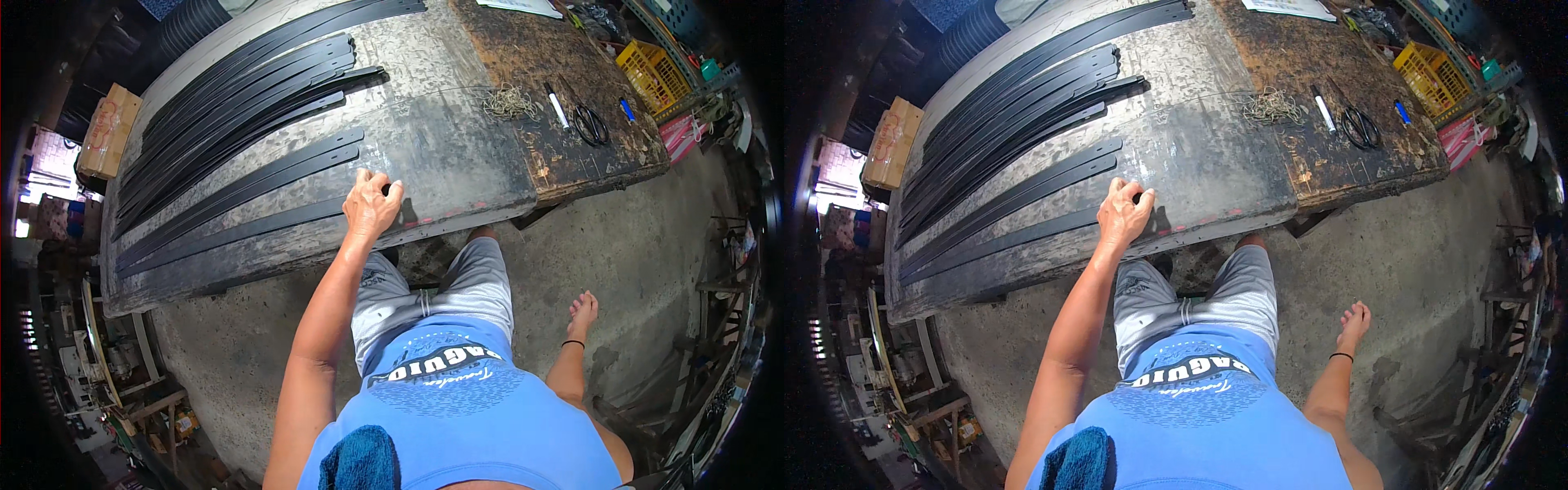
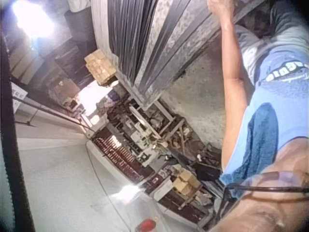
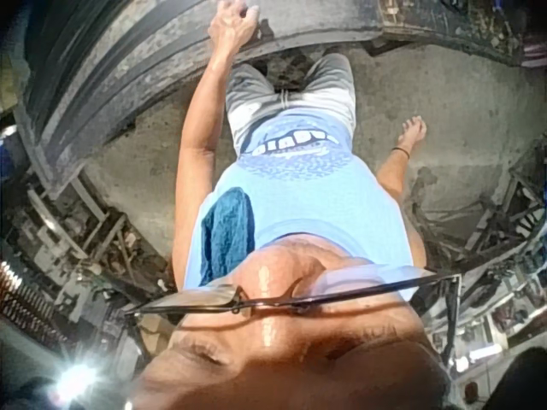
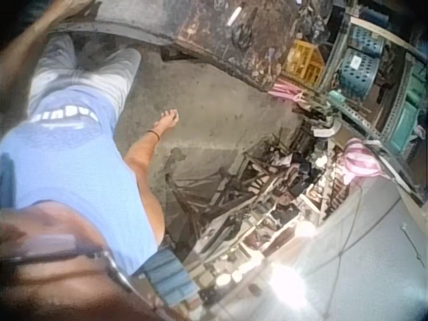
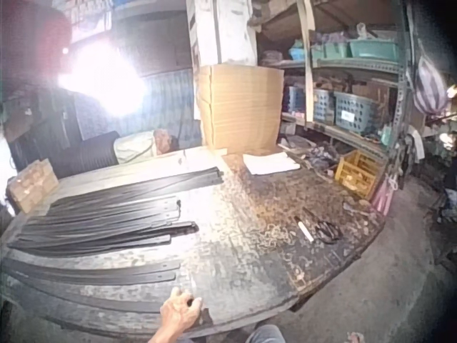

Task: Applying edge coat or dye to leather strips using an applicator and stacking them on a workbench.

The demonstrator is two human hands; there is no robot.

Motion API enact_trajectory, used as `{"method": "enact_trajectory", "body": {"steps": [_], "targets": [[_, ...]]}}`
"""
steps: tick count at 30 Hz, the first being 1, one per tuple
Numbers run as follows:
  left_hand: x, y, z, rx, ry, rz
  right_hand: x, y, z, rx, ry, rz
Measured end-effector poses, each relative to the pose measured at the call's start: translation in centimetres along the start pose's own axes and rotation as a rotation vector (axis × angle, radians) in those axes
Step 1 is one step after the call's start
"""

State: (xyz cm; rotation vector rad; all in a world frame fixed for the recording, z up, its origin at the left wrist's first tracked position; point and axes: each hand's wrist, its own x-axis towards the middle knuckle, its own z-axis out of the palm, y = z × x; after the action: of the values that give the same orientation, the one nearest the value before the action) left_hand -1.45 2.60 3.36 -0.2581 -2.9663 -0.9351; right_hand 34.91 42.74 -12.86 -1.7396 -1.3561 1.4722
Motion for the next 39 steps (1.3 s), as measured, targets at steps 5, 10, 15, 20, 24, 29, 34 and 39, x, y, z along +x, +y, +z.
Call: {"method": "enact_trajectory", "body": {"steps": [5,10,15,20,24,29,34,39], "targets": [[0.9,-0.8,0.4,-0.072,0.034,-0.027,0.1,0.6,-0.1,-0.010,-0.021,-0.003],[1.3,-2.8,0.4,-0.142,0.036,0.111,2.1,2.7,-2.9,-0.013,0.048,-0.063],[1.1,-3.7,-0.7,-0.376,-0.023,0.216,-1.3,-2.9,-2.4,0.151,0.204,0.016],[1.8,-2.6,0.0,-0.128,-0.084,0.067,3.0,-3.4,-3.1,0.148,0.171,-0.282],[2.6,-4.5,0.9,-0.273,-0.044,0.044,-1.0,-11.9,0.7,0.316,0.115,-0.340],[1.6,-4.1,-0.5,-0.559,-0.217,-0.049,-0.1,-14.3,2.4,0.306,0.090,-0.551],[1.4,-3.1,-0.7,-0.350,-0.164,0.097,-1.7,-17.4,4.8,0.504,-0.070,-0.507],[1.9,-3.1,0.5,-0.131,0.010,0.225,-4.1,-19.1,7.4,0.430,-0.097,-0.597]]}}
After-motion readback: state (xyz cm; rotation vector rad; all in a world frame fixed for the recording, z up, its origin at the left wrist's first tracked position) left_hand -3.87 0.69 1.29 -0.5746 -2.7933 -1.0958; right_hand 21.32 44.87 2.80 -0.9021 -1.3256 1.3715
